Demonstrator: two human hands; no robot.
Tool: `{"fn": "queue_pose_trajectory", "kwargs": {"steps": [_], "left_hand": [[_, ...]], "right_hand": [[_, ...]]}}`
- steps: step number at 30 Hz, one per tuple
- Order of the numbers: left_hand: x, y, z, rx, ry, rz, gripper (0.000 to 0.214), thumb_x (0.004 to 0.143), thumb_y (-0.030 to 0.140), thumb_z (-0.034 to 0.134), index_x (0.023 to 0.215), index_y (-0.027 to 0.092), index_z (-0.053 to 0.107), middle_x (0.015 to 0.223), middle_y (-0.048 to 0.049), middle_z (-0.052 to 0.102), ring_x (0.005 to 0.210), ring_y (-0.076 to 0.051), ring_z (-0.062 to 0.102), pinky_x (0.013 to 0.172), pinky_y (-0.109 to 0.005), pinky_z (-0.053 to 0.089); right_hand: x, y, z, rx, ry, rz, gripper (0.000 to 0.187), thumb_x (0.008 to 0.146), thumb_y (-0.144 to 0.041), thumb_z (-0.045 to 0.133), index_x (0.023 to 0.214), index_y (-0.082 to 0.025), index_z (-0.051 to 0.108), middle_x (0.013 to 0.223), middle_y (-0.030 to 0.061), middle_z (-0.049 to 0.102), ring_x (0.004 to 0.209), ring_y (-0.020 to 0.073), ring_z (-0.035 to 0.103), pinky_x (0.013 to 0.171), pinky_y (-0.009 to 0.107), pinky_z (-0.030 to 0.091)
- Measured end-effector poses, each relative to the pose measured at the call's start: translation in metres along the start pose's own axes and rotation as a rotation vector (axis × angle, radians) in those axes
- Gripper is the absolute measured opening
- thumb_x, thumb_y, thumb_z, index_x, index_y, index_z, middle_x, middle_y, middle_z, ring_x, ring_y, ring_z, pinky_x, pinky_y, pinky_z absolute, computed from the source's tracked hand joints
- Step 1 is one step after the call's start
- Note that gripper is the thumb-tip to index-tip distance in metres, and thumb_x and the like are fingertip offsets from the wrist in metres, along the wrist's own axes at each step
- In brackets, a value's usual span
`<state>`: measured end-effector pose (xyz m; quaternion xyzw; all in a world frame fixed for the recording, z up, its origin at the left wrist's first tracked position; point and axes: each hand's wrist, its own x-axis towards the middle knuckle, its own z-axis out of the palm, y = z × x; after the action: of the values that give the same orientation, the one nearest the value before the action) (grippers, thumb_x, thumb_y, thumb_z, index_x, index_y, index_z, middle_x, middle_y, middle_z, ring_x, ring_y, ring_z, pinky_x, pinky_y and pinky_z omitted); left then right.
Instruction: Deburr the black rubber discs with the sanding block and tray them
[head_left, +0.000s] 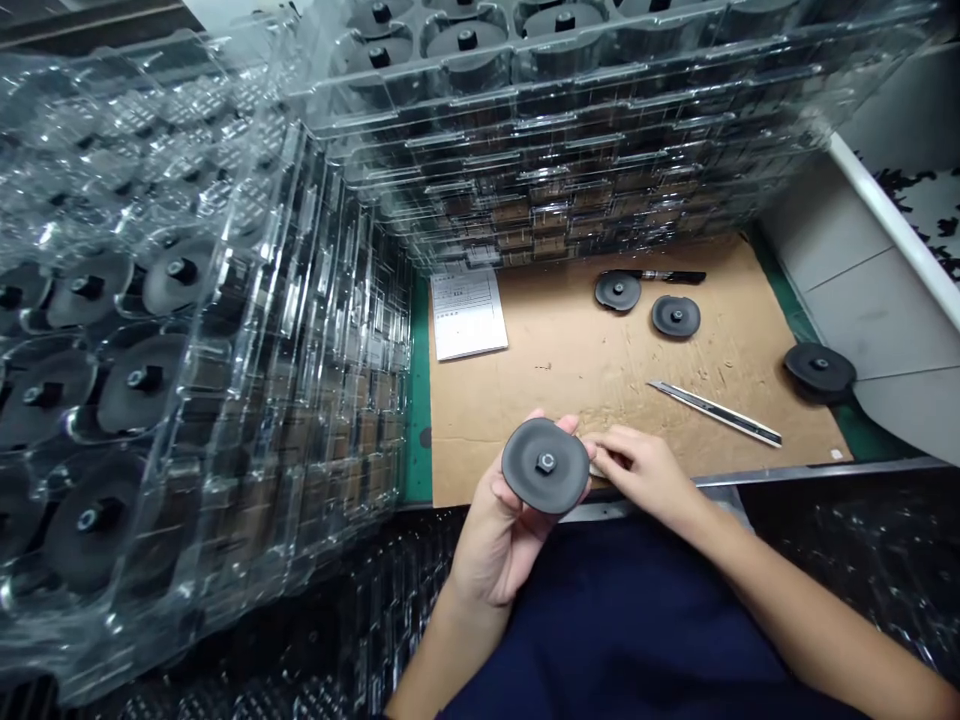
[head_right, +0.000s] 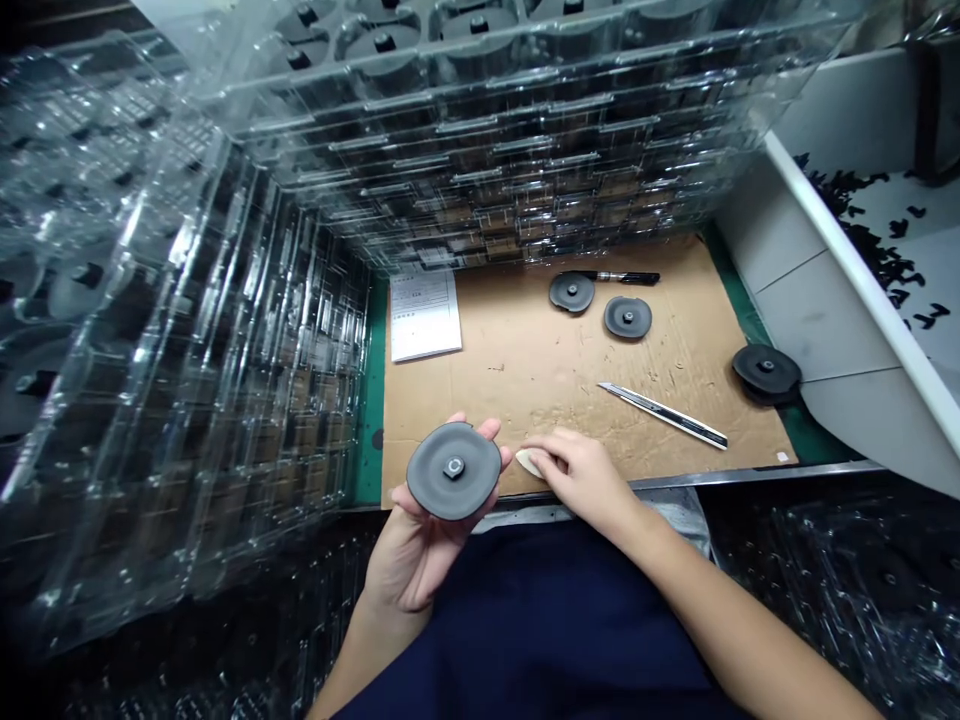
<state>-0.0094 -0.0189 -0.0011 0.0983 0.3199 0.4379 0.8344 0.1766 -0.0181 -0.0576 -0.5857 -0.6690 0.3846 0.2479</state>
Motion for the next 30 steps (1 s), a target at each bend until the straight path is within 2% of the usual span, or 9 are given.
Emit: {"fn": "queue_pose_trajectory", "kwargs": {"steps": [4,6,10,13,18,21,24,27,30], "left_hand": [[0.001,-0.004,0.000,0.016,0.007,0.037,0.055,0.072,0.044,0.067,0.122,0.026,0.055,0.130,-0.0080,0.056,0.113,-0.028,0.057,0.089,-0.034,0.051],[0.001,-0.006,-0.001,0.035,0.030,0.076,0.051,0.073,0.041,0.067,0.121,0.026,0.056,0.127,-0.0065,0.058,0.111,-0.025,0.058,0.089,-0.031,0.050],[0.001,-0.007,-0.003,0.098,0.138,0.092,0.041,0.075,0.030,0.069,0.115,0.025,0.060,0.119,-0.0036,0.063,0.110,-0.019,0.058,0.091,-0.025,0.048],[0.002,-0.008,-0.001,0.124,0.171,0.129,0.045,0.072,0.023,0.072,0.115,0.026,0.060,0.116,-0.0023,0.064,0.103,-0.017,0.061,0.086,-0.023,0.050],[0.002,-0.008,0.011,0.132,0.153,0.141,0.040,0.071,0.023,0.073,0.109,0.024,0.063,0.102,-0.0022,0.069,0.093,-0.015,0.065,0.084,-0.022,0.051],[0.001,-0.005,0.014,0.126,0.121,0.113,0.046,0.069,0.020,0.075,0.112,0.027,0.062,0.111,-0.0024,0.067,0.099,-0.018,0.064,0.087,-0.026,0.051],[0.001,-0.003,0.014,0.127,0.088,0.133,0.053,0.061,0.019,0.080,0.110,0.027,0.063,0.112,-0.0023,0.067,0.098,-0.020,0.065,0.084,-0.026,0.053],[0.003,-0.005,0.015,0.115,0.088,0.138,0.052,0.059,0.020,0.081,0.108,0.026,0.065,0.109,-0.0008,0.068,0.099,-0.016,0.064,0.084,-0.019,0.051],[0.002,-0.005,0.017,0.058,0.107,0.108,0.046,0.063,0.019,0.079,0.106,0.029,0.066,0.105,0.0033,0.069,0.099,-0.011,0.062,0.084,-0.014,0.047]], "right_hand": [[0.010,-0.044,-0.028,0.072,0.189,0.008,0.021,0.090,-0.026,0.050,0.103,-0.022,0.066,0.080,0.0014,0.061,0.063,0.0110,0.052,0.056,0.023,0.042],[0.013,-0.073,-0.036,0.127,0.270,-0.119,0.022,0.089,-0.023,0.051,0.108,-0.020,0.064,0.086,0.0022,0.062,0.068,0.0109,0.054,0.060,0.023,0.044],[0.011,-0.110,-0.035,0.149,0.125,-0.433,0.024,0.088,-0.012,0.049,0.107,-0.011,0.063,0.094,0.0067,0.065,0.085,0.0138,0.058,0.079,0.026,0.047],[0.015,-0.114,-0.032,0.115,-0.074,-0.406,0.021,0.087,-0.009,0.049,0.098,-0.013,0.066,0.087,0.0037,0.065,0.080,0.0119,0.058,0.075,0.023,0.048],[0.017,-0.110,-0.032,0.063,0.172,-0.485,0.026,0.086,-0.009,0.048,0.108,-0.008,0.063,0.087,0.0082,0.064,0.081,0.0155,0.058,0.078,0.029,0.048],[0.003,-0.101,-0.042,0.160,-0.009,-0.549,0.027,0.086,-0.005,0.049,0.109,-0.009,0.062,0.092,0.0069,0.065,0.085,0.0127,0.058,0.081,0.025,0.048],[-0.010,-0.090,-0.058,0.097,-0.076,-0.441,0.024,0.086,-0.007,0.051,0.106,-0.012,0.064,0.082,0.0033,0.063,0.074,0.0093,0.056,0.070,0.020,0.047],[-0.010,-0.088,-0.064,-0.090,0.071,-0.299,0.025,0.087,-0.010,0.052,0.107,-0.016,0.064,0.079,0.0023,0.060,0.068,0.0099,0.053,0.064,0.022,0.044],[0.003,-0.093,-0.057,-0.176,0.250,-0.453,0.026,0.089,-0.012,0.049,0.110,-0.016,0.063,0.083,0.0044,0.063,0.073,0.0133,0.054,0.068,0.027,0.043]]}}
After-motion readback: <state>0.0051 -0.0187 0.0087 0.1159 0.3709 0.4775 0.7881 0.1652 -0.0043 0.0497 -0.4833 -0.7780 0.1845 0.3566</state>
